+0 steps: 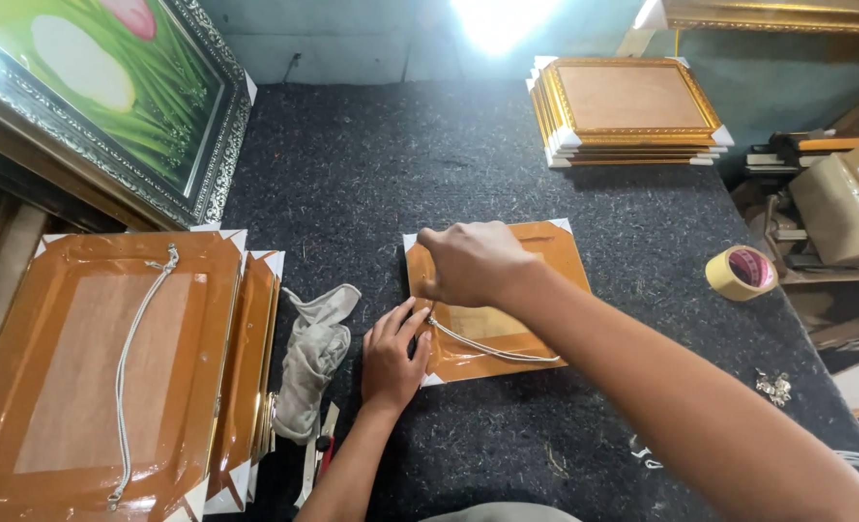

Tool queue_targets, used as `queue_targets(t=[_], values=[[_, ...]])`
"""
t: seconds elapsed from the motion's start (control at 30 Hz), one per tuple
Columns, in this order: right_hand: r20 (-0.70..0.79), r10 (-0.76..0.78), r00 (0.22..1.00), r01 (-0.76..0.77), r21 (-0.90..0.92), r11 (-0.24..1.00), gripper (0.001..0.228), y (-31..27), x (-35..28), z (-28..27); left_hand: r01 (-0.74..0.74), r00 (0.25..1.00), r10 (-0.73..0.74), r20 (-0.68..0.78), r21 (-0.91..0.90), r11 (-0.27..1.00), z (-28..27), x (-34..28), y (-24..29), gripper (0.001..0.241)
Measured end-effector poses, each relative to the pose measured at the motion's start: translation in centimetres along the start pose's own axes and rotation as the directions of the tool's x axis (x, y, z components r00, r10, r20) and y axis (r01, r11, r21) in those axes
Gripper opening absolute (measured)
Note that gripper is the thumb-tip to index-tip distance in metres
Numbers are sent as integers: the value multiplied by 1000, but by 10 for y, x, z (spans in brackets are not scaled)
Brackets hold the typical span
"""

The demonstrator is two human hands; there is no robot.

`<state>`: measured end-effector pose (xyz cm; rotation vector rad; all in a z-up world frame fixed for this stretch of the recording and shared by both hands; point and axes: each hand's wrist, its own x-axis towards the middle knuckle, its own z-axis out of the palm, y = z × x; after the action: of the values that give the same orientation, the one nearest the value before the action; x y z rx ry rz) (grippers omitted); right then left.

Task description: Attaching hanging wires and hardware to the back of picture frames using a screwdriver.

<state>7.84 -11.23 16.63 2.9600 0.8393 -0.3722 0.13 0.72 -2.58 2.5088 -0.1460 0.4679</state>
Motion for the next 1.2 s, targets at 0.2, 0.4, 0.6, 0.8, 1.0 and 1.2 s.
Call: queue_targets(t=[0.2, 0.4, 0.6, 0.8, 1.0, 1.2], values=[[-203, -67, 977, 13, -258, 966, 46, 15, 36, 58, 3, 1000, -3, 11, 4, 1000, -1, 0, 0, 32], [-196, -42, 980, 28, -74, 997, 30, -4, 7, 24, -8, 1000, 8, -15, 10, 1000, 3, -1, -3, 32], [-94, -66, 993, 93, 316, 944, 24, 3, -5, -15, -7, 1000, 7, -14, -11, 1000, 1, 1, -1, 32], [36, -144, 989, 123, 345, 930, 22, 6, -3, -15, -5, 1000, 4, -15, -11, 1000, 0, -2, -1, 32], [68, -6, 998, -2, 110, 994, 40, 3, 6, 0, -3, 1000, 3, 7, 8, 1000, 0, -1, -1, 33], [-217, 4, 976, -48, -197, 979, 30, 8, 15, 44, 32, 995, -30, 99, -11, 999, -4, -3, 4, 33]])
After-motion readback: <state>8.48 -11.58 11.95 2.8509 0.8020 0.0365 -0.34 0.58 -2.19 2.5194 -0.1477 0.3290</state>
